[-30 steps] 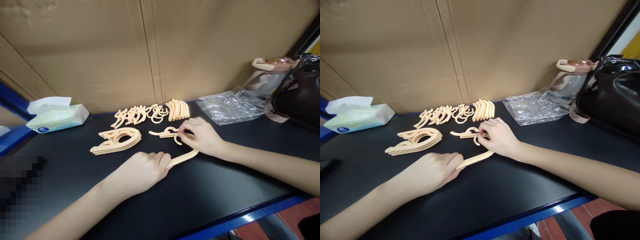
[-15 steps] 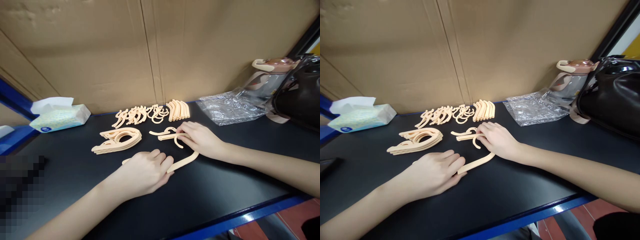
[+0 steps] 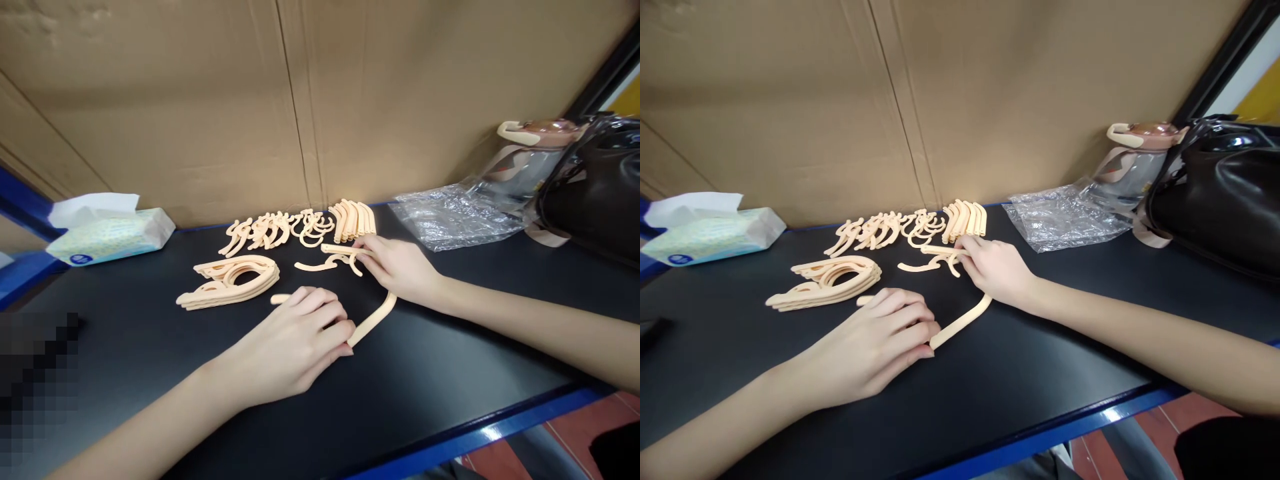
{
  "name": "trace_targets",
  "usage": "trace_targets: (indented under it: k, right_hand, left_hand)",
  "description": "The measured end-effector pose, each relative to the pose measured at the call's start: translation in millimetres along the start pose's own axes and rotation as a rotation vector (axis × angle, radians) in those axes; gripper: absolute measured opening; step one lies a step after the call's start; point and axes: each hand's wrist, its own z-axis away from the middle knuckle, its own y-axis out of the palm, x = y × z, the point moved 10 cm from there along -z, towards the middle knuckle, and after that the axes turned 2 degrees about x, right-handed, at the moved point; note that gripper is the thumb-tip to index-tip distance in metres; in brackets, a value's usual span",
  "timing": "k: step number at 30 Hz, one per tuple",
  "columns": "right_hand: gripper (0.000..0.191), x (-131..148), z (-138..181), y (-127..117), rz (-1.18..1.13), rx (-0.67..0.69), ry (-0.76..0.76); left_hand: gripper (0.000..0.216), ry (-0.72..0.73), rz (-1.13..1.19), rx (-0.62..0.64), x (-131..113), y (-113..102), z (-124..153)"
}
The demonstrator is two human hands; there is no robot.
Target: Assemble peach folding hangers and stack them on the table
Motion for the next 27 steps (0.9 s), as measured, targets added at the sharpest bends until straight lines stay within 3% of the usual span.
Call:
trace_targets:
  k: [4, 11, 18, 27]
  right_hand:
    - [0.021, -2, -3, 0, 0.096, -0.015, -0.02]
    - [0.024, -5, -4, 3, 0.116, 0.02, 0.019]
    - [0.024, -4, -3, 5, 0.109, 0.061, 0.034]
    - [0.021, -10, -4, 11, -0.022, 0.102, 0.102]
  left_hand:
    - [0.019, 0.002, -0.157, -0.061, 3, -1, 3]
    - [0.021, -0.022, -0.178, -0.012, 7, 7, 8]
    - [0.023, -0.062, 0.027, 0.071, 9, 9, 7]
    - [0.014, -0.214, 0.27, 0.0, 33, 11, 8]
